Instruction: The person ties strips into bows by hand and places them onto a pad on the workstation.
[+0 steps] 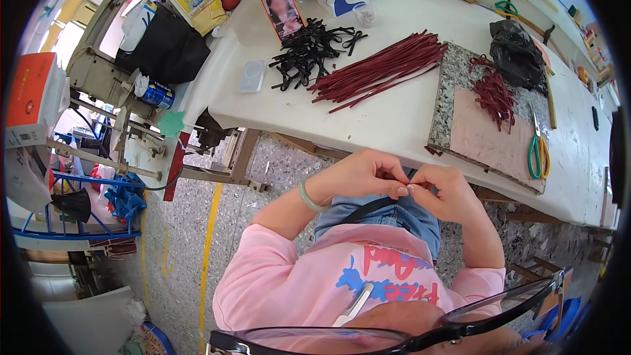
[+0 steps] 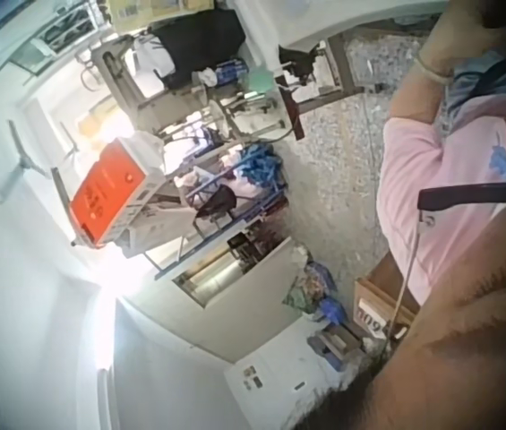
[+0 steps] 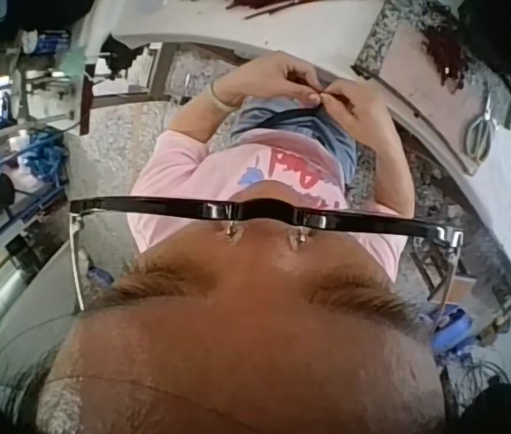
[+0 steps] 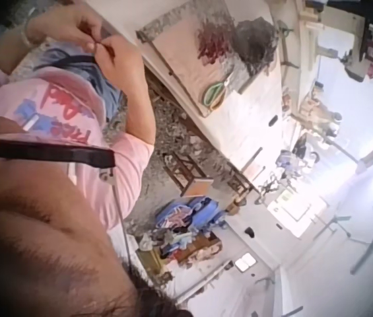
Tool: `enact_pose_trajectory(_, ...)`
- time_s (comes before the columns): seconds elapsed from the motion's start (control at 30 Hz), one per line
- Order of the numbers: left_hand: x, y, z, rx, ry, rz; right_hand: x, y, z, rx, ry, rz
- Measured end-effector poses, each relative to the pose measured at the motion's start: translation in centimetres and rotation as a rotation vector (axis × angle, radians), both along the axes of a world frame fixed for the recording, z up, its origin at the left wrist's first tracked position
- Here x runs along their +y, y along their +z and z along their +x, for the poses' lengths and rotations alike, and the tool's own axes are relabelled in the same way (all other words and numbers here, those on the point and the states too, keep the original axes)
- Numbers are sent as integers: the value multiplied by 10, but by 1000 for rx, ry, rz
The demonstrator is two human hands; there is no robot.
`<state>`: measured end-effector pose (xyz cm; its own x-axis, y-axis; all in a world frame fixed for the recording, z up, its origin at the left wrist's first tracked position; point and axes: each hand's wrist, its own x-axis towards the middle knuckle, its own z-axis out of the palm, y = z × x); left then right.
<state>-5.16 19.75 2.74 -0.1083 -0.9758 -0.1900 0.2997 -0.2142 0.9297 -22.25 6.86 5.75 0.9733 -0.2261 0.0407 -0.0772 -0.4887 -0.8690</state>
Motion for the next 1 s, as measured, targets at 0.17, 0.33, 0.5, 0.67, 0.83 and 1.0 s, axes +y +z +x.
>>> enact_pose_trajectory(0.17, 5, -2, -4, 24, 34, 26, 9, -14, -4, 3, -94, 320)
enact_pose_trajectory(0.33, 7, -12, -8, 90, 129, 25, 14, -26, -5, -111, -192, 625)
enact_pose_trajectory(0.5, -3, 1, 1, 193, 323, 88, -2, -28, 9, -8, -304, 705)
enact_pose_trajectory(0.67, -12, 5, 5, 39, 307, 81, -6, -24, 17, -20, -273, 456)
enact_pose_trajectory(0.83, -16, -11, 4, -2, 215, 216, -6, -36, 13, -83, -331, 250)
enact_pose_trajectory(1.0, -18, -29, -9, -553, 486, -246, -18, -42, 13, 56, -311, 1137)
